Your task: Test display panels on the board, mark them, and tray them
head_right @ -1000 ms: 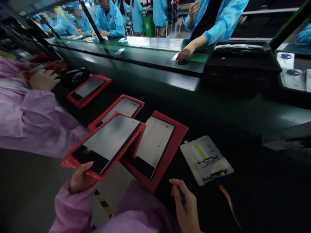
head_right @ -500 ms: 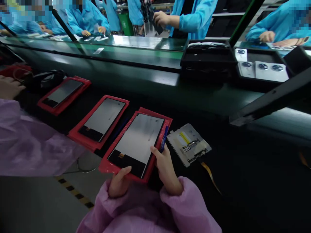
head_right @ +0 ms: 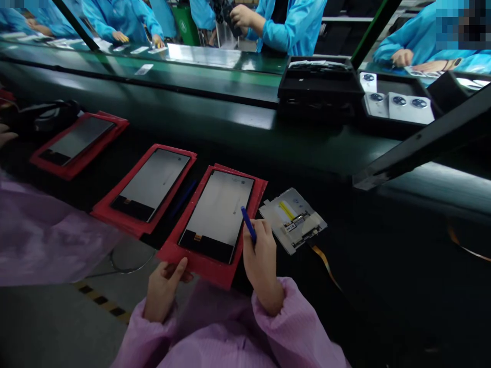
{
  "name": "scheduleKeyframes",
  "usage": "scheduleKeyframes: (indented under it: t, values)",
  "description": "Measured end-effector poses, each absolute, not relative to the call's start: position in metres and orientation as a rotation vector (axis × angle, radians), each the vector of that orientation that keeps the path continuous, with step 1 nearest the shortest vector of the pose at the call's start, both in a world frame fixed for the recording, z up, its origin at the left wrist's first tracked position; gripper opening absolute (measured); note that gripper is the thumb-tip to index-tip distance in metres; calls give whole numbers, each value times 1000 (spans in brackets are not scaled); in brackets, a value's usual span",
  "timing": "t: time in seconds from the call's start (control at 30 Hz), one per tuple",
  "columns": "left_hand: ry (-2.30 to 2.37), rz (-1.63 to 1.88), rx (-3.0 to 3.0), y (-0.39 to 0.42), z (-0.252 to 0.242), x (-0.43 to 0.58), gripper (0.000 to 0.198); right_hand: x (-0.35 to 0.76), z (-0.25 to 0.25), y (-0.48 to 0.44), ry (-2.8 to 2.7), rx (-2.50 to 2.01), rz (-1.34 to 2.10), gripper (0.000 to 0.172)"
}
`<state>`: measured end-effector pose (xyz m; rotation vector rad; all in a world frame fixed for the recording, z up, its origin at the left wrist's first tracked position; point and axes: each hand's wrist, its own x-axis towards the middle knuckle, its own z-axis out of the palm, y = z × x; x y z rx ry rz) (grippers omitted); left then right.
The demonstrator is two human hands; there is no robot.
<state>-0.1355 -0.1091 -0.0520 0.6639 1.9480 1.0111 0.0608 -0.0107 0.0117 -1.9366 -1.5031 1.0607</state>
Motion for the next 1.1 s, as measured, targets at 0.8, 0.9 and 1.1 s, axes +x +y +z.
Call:
scheduleKeyframes:
  t: [0.8,0.9,1.1]
  values:
    - [1367,728,1143,-143,-20,-141,52,53,10,-61,-1528,-1501,1497,59]
    - [1292,869,1460,-139,-3,-120,41,41,12,-75,-1774,-1286,1535,59]
    - [1224,862,1589,-124,9,-97,36,34,3,-83,-1800,-1387,1604,67]
